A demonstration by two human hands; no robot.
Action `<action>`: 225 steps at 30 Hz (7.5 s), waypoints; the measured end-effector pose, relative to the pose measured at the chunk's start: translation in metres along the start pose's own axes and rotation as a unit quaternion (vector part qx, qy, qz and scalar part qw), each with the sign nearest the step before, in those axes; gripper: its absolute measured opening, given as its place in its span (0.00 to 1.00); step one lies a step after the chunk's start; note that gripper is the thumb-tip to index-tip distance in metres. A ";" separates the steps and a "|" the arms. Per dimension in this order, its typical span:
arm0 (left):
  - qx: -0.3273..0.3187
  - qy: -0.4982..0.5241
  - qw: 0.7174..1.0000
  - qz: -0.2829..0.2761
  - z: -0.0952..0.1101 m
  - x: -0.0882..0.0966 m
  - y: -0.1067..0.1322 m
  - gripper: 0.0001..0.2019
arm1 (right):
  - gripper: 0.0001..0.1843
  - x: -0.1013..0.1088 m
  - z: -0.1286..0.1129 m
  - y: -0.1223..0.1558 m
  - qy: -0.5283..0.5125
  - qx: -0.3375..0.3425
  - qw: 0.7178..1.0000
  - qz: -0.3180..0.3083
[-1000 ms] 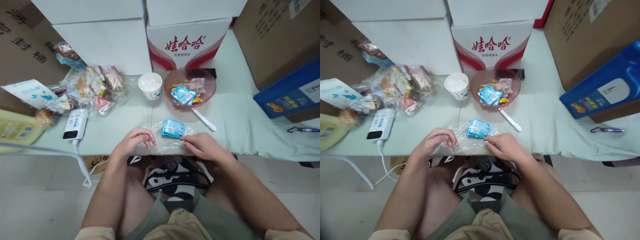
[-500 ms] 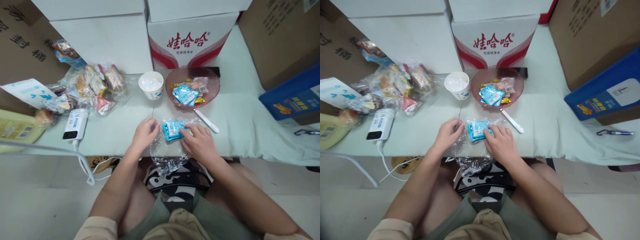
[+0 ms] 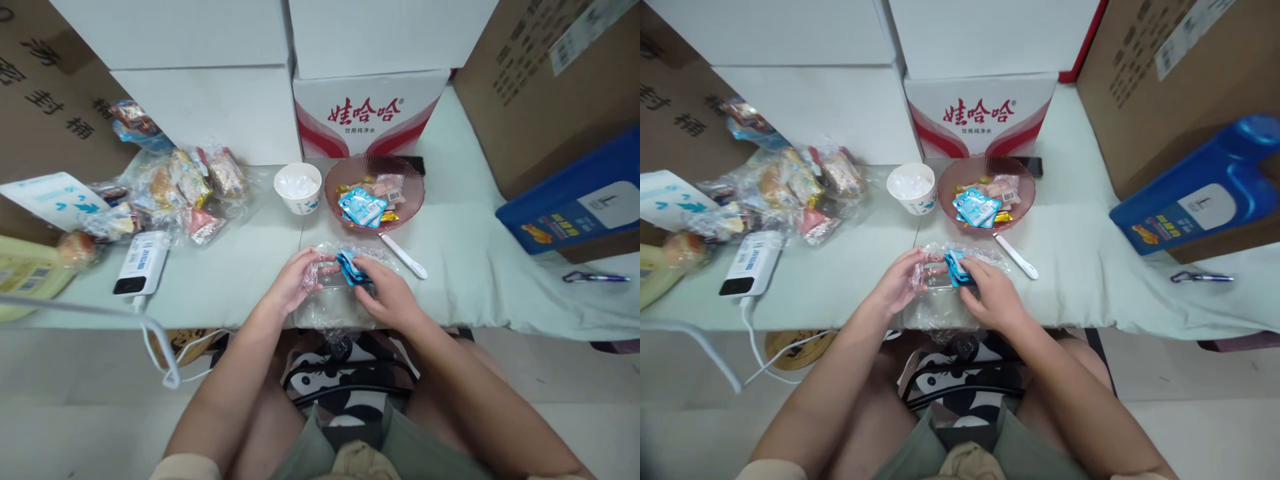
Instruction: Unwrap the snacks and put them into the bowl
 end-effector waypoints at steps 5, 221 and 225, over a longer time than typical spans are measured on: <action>-0.016 -0.028 0.999 0.015 -0.001 -0.001 -0.003 0.10 | 0.23 0.002 -0.001 0.000 0.040 -0.002 0.999 -0.019; -0.223 -0.252 0.937 0.098 0.041 0.078 0.043 0.14 | 0.19 0.029 0.066 0.037 -0.378 -0.253 0.875 0.163; -0.201 -0.264 0.931 0.154 0.037 0.073 0.033 0.13 | 0.24 0.027 0.067 0.037 -0.399 -0.284 0.856 0.164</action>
Point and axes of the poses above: each hand's wrist, its own y-axis away from the middle knuckle, its own x-axis out of the back of the hand, z = x × y, the point moved 8 cm from there along -y, towards the middle knuckle, and after that the axes turned 2 degrees about -y, right-handed, at the moved point
